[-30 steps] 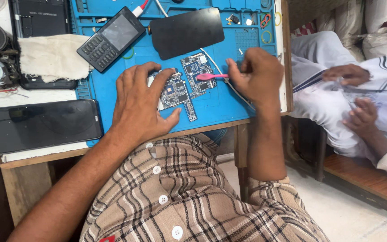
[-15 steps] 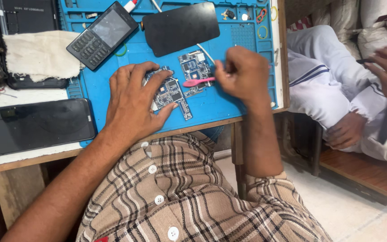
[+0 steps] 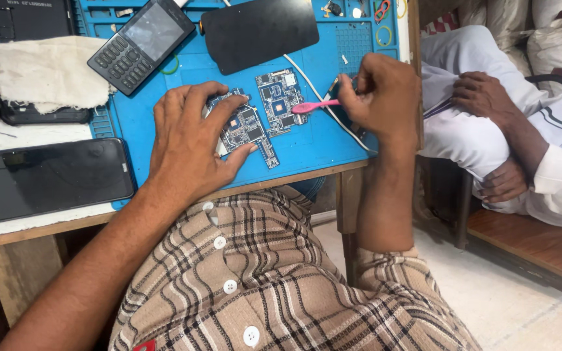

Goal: The person cleans a small circuit board with a toothbrush, then uses a screwdriver to manipulate components on the board. The person handles the board and tools directly on a blue workbench.

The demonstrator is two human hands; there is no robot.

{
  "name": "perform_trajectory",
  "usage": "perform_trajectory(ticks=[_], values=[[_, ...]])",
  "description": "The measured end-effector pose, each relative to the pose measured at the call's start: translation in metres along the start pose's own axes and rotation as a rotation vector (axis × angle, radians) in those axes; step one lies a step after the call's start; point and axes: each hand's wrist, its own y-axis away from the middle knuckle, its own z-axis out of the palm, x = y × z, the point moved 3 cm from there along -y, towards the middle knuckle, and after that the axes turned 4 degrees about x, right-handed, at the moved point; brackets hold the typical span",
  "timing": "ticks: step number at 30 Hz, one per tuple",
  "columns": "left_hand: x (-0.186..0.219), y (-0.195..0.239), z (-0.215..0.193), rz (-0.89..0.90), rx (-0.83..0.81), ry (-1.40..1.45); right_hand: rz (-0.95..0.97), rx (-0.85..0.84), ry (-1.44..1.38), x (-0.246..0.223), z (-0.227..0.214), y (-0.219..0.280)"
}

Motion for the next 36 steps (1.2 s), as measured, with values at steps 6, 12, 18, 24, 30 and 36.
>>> perform_trajectory(ticks=[6, 12, 18, 24, 30, 36], values=[[0.001, -0.001, 0.001, -0.027, -0.021, -0.013, -0.172, -0.05, -0.041, -0.004, 0.018, 0.008], [0.002, -0.001, 0.0, -0.004, -0.01, -0.02, 0.044, 0.253, 0.104, 0.034, -0.003, 0.005], [0.002, -0.001, 0.0, -0.006, -0.011, -0.015, 0.05, 0.233, 0.151, 0.027, 0.004, 0.002], [0.003, -0.002, -0.002, -0.021, 0.008, -0.042, -0.271, -0.163, -0.12, -0.018, 0.003, 0.001], [0.003, -0.001, 0.0, -0.013, -0.03, -0.019, -0.279, -0.392, -0.115, -0.031, 0.015, 0.004], [0.003, -0.002, 0.0, 0.019, -0.044, -0.044, -0.298, -0.403, -0.16, -0.02, 0.024, 0.001]])
